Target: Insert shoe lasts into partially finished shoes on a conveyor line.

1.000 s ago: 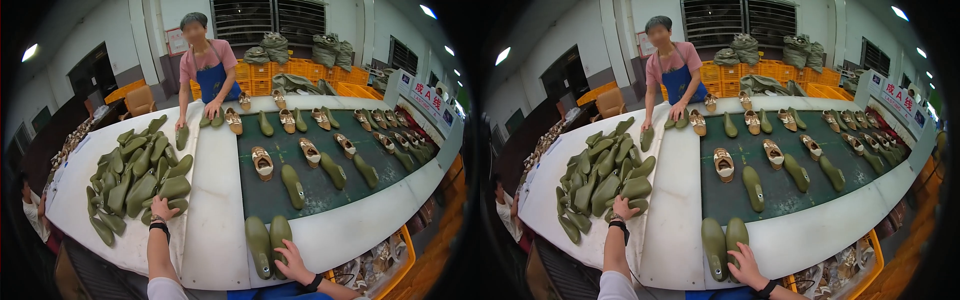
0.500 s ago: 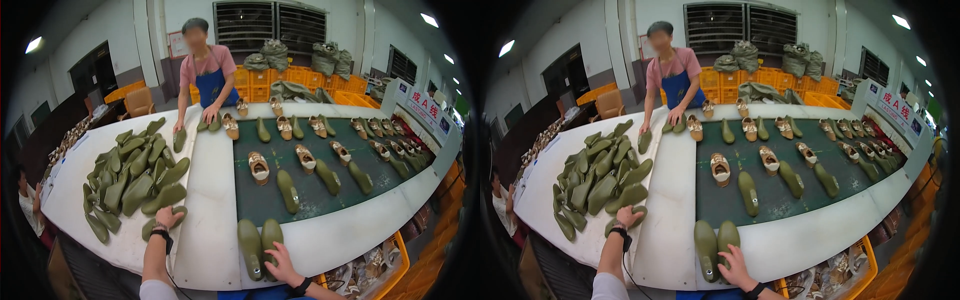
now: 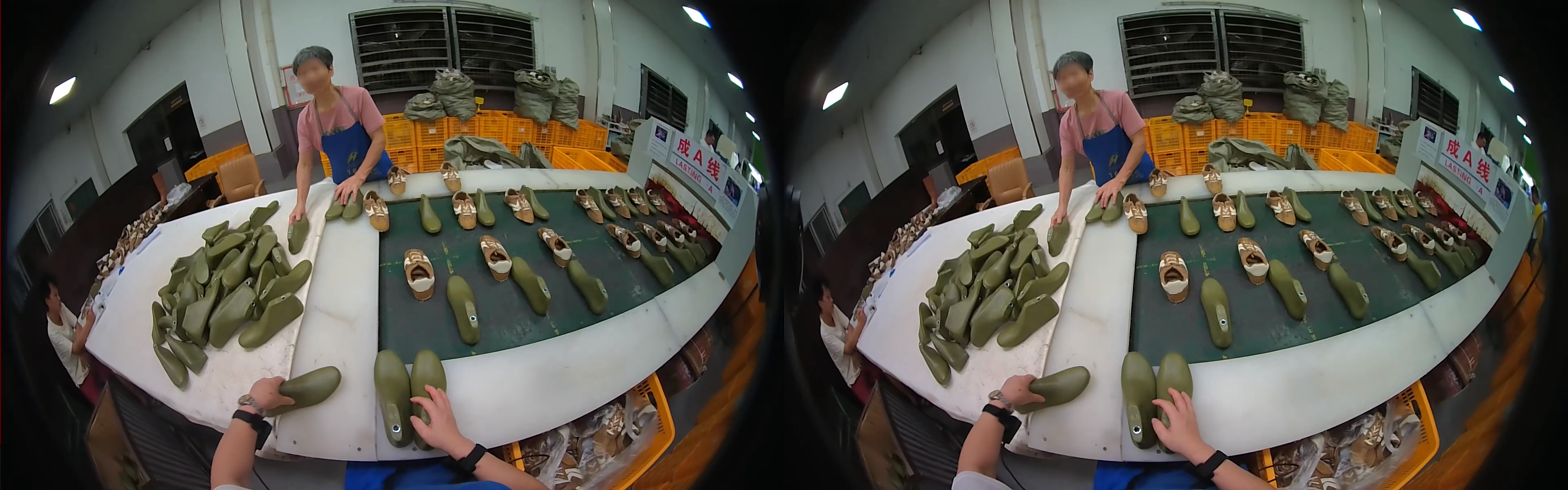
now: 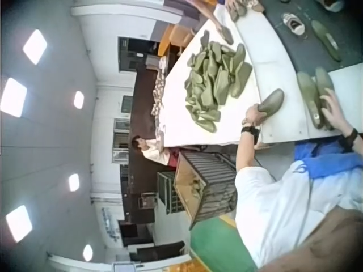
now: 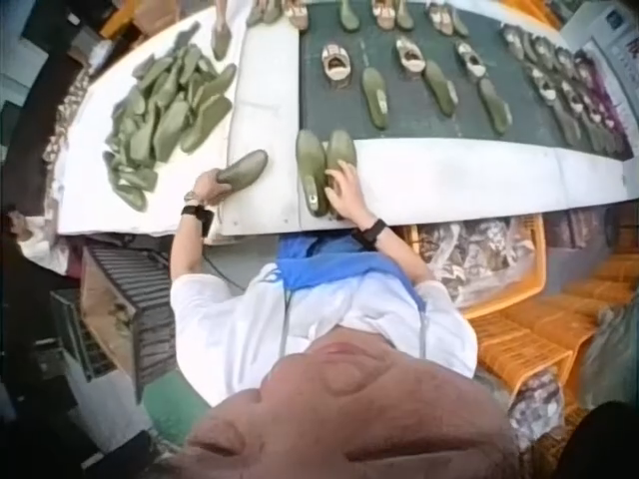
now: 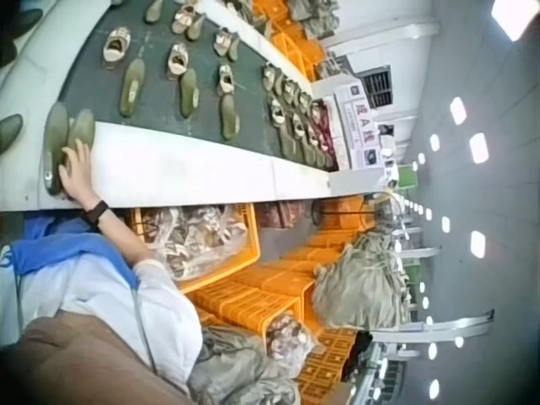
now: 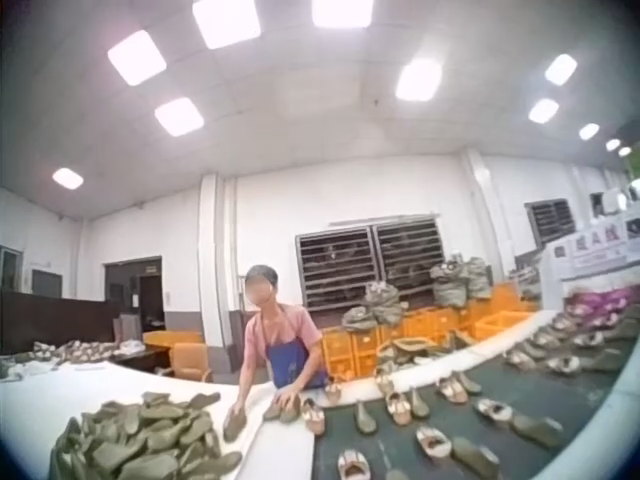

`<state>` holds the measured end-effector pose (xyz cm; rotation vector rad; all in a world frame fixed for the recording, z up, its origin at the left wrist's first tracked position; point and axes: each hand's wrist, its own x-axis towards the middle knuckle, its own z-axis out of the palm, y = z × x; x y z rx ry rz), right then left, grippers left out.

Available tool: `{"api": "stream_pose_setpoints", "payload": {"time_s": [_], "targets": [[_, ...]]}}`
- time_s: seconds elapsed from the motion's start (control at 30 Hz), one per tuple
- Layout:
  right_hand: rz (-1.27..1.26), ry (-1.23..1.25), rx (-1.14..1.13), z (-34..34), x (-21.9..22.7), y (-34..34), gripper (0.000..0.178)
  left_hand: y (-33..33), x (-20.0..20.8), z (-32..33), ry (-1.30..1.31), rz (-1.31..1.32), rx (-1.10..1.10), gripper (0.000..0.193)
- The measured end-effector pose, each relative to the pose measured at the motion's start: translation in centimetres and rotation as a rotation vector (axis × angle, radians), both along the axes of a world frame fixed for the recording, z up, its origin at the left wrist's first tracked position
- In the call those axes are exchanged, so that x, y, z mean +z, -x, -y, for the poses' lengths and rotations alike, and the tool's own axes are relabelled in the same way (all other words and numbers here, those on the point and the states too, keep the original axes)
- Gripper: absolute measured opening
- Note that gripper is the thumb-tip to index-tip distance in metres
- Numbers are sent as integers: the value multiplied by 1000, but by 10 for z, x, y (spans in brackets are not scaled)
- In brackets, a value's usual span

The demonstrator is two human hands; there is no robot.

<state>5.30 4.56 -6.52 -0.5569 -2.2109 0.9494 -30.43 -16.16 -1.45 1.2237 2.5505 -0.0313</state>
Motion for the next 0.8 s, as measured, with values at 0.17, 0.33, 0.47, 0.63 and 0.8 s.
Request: {"api": "stream_pose_setpoints", "payload": {"time_s": [0.17, 0.33, 0.47, 0.63, 0.8], "targets": [[58, -10, -27, 1, 4, 2, 47, -27, 2, 2, -177, 4, 113, 54], [101, -1, -57, 1, 12, 2, 52, -120, 12, -55, -204, 333, 112, 73], [154, -116, -90, 5, 24, 10, 52, -169, 9, -81, -166, 301, -37, 103], [245, -423, -40, 7, 41, 32, 49, -151, 0, -80, -162, 423, -59, 102], [264, -454, -46, 6, 38, 44, 42, -39, -21, -85, -294, 317, -117, 79]]}}
